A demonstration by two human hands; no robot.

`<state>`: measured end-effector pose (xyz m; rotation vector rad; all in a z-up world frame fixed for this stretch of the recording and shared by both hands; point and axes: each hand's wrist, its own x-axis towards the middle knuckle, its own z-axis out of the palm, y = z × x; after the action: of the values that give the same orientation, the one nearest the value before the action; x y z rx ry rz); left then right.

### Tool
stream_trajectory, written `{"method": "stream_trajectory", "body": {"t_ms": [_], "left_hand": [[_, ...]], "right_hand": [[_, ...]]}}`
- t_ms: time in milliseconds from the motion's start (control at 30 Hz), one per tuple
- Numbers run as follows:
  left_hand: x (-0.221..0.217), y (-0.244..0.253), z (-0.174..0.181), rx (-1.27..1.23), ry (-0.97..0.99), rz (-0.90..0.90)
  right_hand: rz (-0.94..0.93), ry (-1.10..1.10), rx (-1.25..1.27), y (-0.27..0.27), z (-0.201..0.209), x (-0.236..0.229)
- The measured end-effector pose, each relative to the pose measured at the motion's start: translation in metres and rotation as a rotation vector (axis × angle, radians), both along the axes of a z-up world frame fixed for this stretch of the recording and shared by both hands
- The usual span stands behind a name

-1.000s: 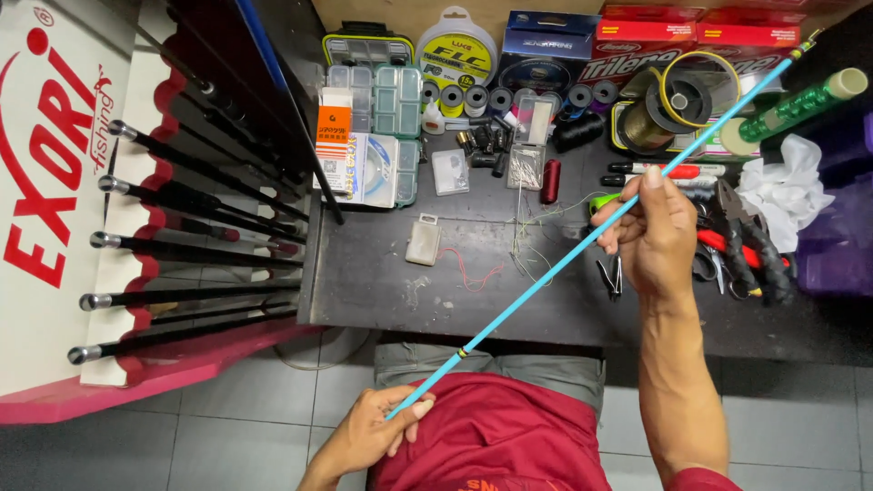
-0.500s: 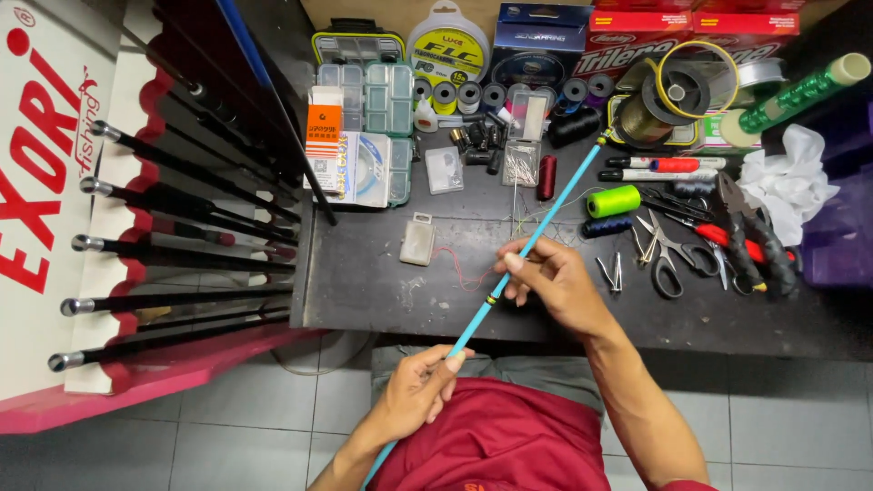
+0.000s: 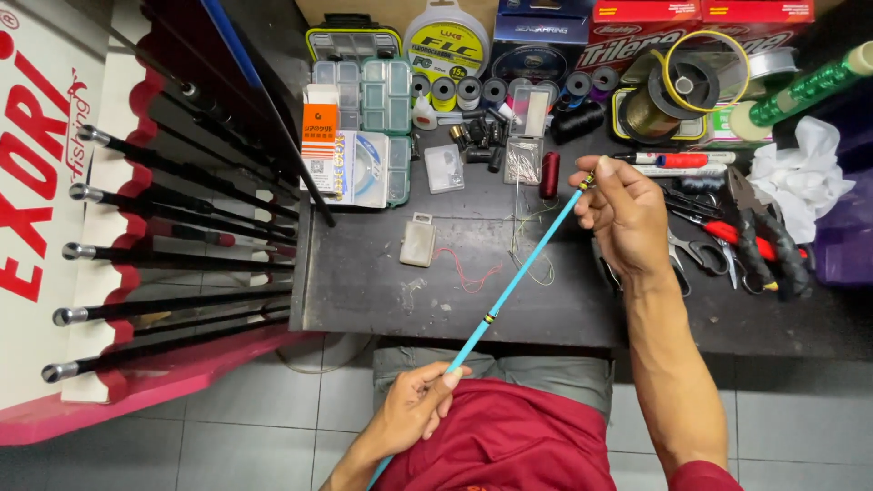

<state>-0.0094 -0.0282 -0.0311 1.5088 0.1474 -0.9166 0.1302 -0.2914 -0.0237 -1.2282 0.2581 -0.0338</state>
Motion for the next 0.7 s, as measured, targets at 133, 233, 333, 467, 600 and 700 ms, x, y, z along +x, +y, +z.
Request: {"method": "stream_trajectory", "body": {"t_ms": [133,233,333,467,600,700], "left_hand": [[0.002,0.001,-0.006,-0.022,0.0,0.018],[0.003,0.001,-0.006,-0.035,0.019,0.024],[0.006,0.001,-0.005,-0.019,0.011,0.018],[0.009,0.0,-0.005,-0.036,0.0,0.023],[0.014,-0.003,-0.004,-0.049,0.005,0.019],[0.018,-0.004,-0.002,-0.022,0.007,0.011]], "right_hand": [[0.068,0.007,0.106,0.001,-0.004,-0.001],[0.074,0.022,0.151,-0.001,-0.012,0.0],[0.087,0.002,0.118,0.0,-0.007,0.003],[0.073,0.02,0.1,-0.002,-0.003,0.008],[0.068,0.037,0.05,-0.003,-0.001,0.013],[0.119,-0.019,0.048,-0.003,0.002,0.016]]}}
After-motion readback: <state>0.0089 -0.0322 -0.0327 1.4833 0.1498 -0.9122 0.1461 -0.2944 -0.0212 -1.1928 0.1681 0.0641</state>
